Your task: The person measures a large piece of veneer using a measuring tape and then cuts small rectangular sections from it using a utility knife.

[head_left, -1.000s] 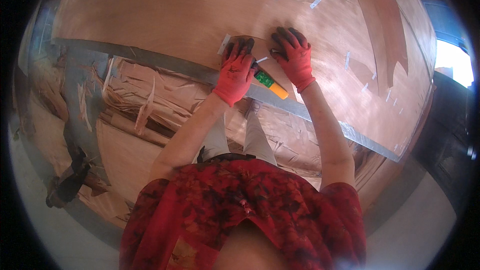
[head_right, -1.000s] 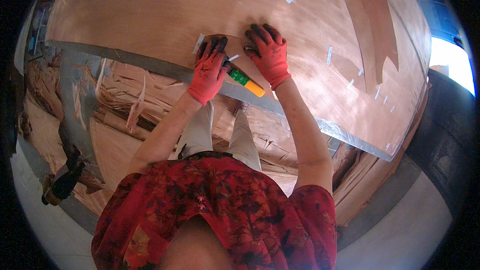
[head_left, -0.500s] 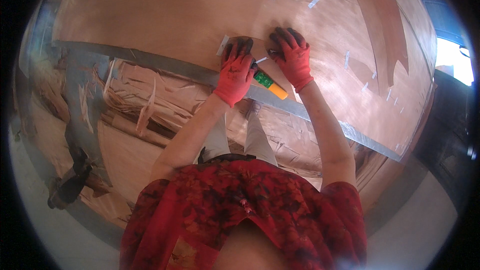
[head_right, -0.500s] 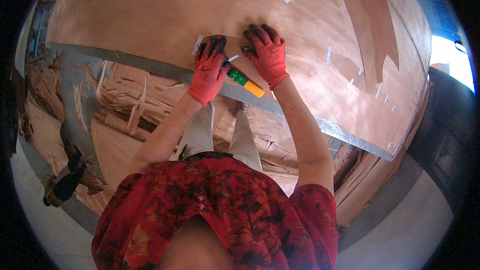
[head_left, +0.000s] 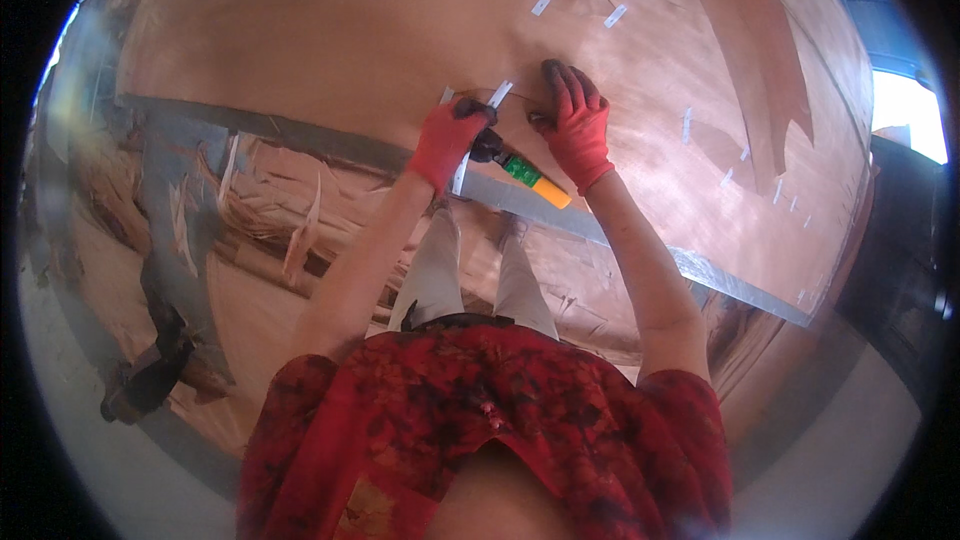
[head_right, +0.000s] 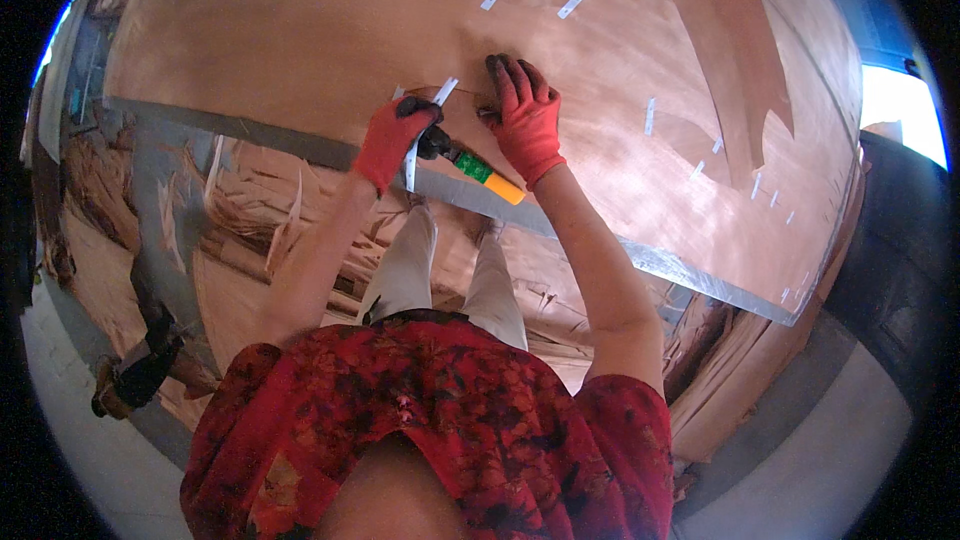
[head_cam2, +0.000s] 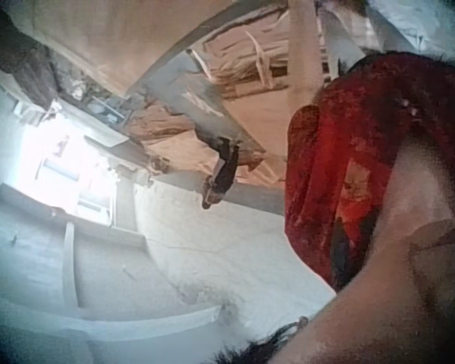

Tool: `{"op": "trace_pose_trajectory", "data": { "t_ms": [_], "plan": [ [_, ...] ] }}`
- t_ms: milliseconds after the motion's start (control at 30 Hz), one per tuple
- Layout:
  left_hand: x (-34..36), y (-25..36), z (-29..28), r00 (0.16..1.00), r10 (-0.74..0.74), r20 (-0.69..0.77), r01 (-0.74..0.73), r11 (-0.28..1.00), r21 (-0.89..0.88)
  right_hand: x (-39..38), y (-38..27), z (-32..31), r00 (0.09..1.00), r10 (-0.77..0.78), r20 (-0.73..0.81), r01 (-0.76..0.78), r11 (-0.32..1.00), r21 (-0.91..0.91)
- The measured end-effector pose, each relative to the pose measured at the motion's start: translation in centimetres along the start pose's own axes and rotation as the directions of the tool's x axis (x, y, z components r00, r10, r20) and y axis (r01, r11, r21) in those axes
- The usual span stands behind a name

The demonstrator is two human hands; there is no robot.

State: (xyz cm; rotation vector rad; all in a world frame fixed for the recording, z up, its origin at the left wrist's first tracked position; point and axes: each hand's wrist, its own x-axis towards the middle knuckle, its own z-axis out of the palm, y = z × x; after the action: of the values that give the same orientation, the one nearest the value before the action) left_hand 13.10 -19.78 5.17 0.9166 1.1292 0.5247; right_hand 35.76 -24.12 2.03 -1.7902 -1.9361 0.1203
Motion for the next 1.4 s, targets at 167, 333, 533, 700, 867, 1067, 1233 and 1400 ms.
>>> {"op": "trace_pose_trajectory", "data": {
  "t_ms": [167,333,533,700,867,1067,1233,1400],
  "plan": [
    [2.9,0.7,1.6,0.985,-0.169,0.045,0.174,0.973,-0.154,0.2,-0.8,-0.7,0.998,-0.067,0.022,0.068,0.995,-0.067],
    [3.3,0.5,1.6,0.979,-0.198,0.056,0.205,0.966,-0.161,0.5,-0.6,-0.5,0.960,-0.209,0.186,0.226,0.971,-0.074],
    [1.1,1.5,1.0,0.981,-0.187,0.050,0.193,0.961,-0.198,0.9,-0.2,-0.8,0.882,-0.333,0.334,0.401,0.902,-0.160],
    [-2.1,-0.9,-1.5,0.973,-0.231,0.024,0.232,0.969,-0.086,1.1,-0.4,-1.1,0.851,-0.358,0.385,0.454,0.870,-0.194],
    [-1.4,-3.5,-3.9,0.908,0.408,-0.099,-0.108,0.453,0.885,1.6,-1.1,-0.7,0.816,-0.370,0.444,0.505,0.831,-0.234],
    [-5.1,-4.1,-8.8,0.998,-0.008,-0.060,0.027,0.942,0.333,2.0,-1.6,-2.3,0.813,-0.323,0.484,0.483,0.839,-0.251],
    [-5.6,-5.3,-6.7,0.998,0.069,-0.016,-0.066,0.990,0.128,1.6,-3.5,-3.6,0.912,-0.268,0.310,0.344,0.912,-0.223],
    [-4.8,-7.5,-5.5,0.984,0.014,-0.180,0.024,0.978,0.209,-3.4,-9.2,-1.6,0.937,-0.275,0.214,0.300,0.949,-0.093]
  ]
}}
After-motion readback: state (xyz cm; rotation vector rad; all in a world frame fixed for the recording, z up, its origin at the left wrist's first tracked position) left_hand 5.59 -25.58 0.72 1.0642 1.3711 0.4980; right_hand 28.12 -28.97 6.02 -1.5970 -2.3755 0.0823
